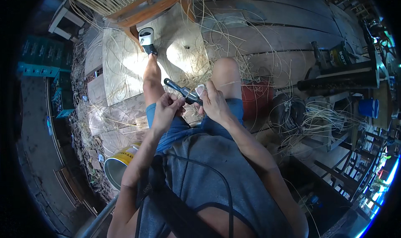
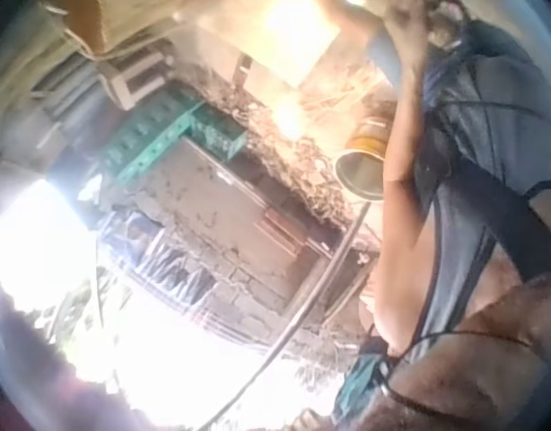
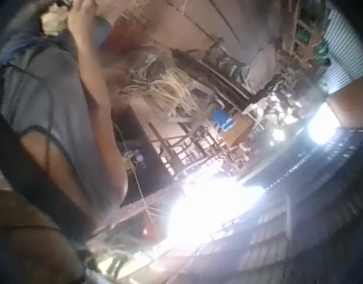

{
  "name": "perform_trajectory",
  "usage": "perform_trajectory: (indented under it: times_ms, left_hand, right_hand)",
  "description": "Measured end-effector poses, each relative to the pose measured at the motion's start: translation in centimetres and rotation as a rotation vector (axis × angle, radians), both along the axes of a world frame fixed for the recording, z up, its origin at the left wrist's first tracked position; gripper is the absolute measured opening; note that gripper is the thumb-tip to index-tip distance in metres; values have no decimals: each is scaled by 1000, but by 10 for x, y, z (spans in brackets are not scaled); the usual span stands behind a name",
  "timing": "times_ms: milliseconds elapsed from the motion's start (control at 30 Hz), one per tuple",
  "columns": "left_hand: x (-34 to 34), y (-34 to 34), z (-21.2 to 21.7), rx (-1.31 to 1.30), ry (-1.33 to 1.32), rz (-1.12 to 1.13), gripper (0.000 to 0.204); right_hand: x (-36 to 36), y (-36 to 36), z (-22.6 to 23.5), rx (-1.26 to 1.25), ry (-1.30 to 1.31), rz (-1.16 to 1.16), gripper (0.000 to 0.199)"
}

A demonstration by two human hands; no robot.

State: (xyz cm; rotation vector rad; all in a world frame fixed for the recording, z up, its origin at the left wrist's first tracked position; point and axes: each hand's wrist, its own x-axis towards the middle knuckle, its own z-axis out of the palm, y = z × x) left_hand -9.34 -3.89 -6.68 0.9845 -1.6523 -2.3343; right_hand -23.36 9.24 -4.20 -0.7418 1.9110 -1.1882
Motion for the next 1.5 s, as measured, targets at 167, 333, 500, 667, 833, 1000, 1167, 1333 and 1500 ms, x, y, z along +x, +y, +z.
perform_trajectory:
  times_ms: [167,333,500,667,833,1000,1167,1333,1500]
  left_hand:
    - [10,14,1,203,-2,207,24]
    - [18,21,3,59,53,146,21]
    - [24,19,29,50,36,110,24]
    - [48,3,29,78,-150,-24,18]
    - [40,7,33,-159,0,-70,21]
    - [37,20,52,-682,48,-68,15]
    - [58,23,77,-674,42,-128,11]
    - [94,20,95,-624,-17,-106,10]
    - [145,19,131,-780,-56,-215,12]
  right_hand:
    - [7,-3,1,-19,-49,90,15]
    - [12,-8,-16,7,-224,42,30]
    - [2,-7,0,43,-216,308,45]
    - [0,-11,2,21,-86,221,43]
    - [30,-10,4,-110,155,235,33]
    - [37,-14,6,-193,402,43,23]
    - [-10,-18,15,-289,384,-151,24]
    - [-58,-16,24,-243,429,-160,30]
    - [-123,-9,38,-217,332,-295,37]
